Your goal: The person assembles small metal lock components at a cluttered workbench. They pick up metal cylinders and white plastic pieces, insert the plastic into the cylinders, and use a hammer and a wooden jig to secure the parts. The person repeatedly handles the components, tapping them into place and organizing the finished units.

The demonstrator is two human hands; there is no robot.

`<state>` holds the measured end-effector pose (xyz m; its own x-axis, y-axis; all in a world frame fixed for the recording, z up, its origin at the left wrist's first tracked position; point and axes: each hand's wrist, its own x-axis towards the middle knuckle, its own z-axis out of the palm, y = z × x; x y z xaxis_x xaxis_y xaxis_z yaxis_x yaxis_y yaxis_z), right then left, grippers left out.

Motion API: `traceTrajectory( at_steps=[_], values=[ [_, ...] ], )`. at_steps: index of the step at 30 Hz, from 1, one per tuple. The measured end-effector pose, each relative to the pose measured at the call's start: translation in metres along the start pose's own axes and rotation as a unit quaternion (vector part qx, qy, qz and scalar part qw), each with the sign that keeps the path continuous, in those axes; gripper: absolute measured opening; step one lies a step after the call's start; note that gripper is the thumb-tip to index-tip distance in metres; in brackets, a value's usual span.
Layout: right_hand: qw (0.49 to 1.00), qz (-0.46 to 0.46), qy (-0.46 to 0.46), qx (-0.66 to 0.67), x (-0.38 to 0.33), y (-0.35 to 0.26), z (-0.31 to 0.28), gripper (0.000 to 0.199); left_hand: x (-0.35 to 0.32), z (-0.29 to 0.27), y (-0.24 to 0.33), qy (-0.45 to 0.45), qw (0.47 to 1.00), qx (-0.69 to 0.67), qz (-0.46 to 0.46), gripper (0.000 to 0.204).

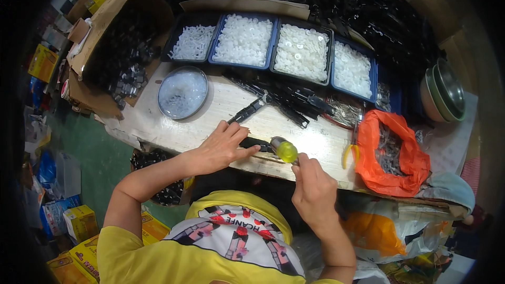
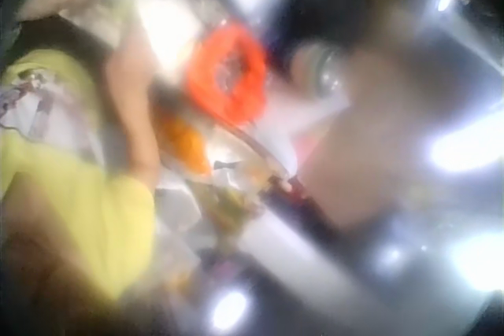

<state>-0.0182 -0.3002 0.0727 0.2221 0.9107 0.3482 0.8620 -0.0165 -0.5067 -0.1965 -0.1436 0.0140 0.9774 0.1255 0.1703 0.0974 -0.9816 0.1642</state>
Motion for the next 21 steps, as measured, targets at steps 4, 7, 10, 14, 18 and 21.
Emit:
traceTrajectory(
  at_steps=[4,7,10,14,18,21],
  values=[
    [0.972,0.034,-0.176,-0.152,-0.008,0.016,0.029,0.021,0.004,-0.003,0.001,-0.006,1.0,0.009,0.012,0.031],
    [0.99,0.002,-0.096,-0.108,-0.001,0.004,0.008,0.013,0.004,-0.001,0.001,-0.005,1.0,0.007,0.005,0.03],
    [0.993,-0.001,-0.074,-0.094,0.0,0.001,0.012,0.014,0.004,0.0,0.001,0.007,1.0,-0.013,-0.004,0.033],
    [0.972,0.011,-0.173,-0.16,-0.006,0.014,0.028,0.015,0.005,0.008,-0.005,0.051,0.993,-0.105,-0.036,0.044],
    [0.977,-0.017,-0.167,-0.135,0.004,0.013,0.019,0.015,0.004,0.018,-0.007,0.088,0.978,-0.157,-0.105,0.051],
    [0.996,-0.042,-0.058,-0.048,0.013,0.002,0.02,0.014,0.005,0.013,-0.001,0.107,0.967,-0.176,-0.151,0.055]
  ],
)
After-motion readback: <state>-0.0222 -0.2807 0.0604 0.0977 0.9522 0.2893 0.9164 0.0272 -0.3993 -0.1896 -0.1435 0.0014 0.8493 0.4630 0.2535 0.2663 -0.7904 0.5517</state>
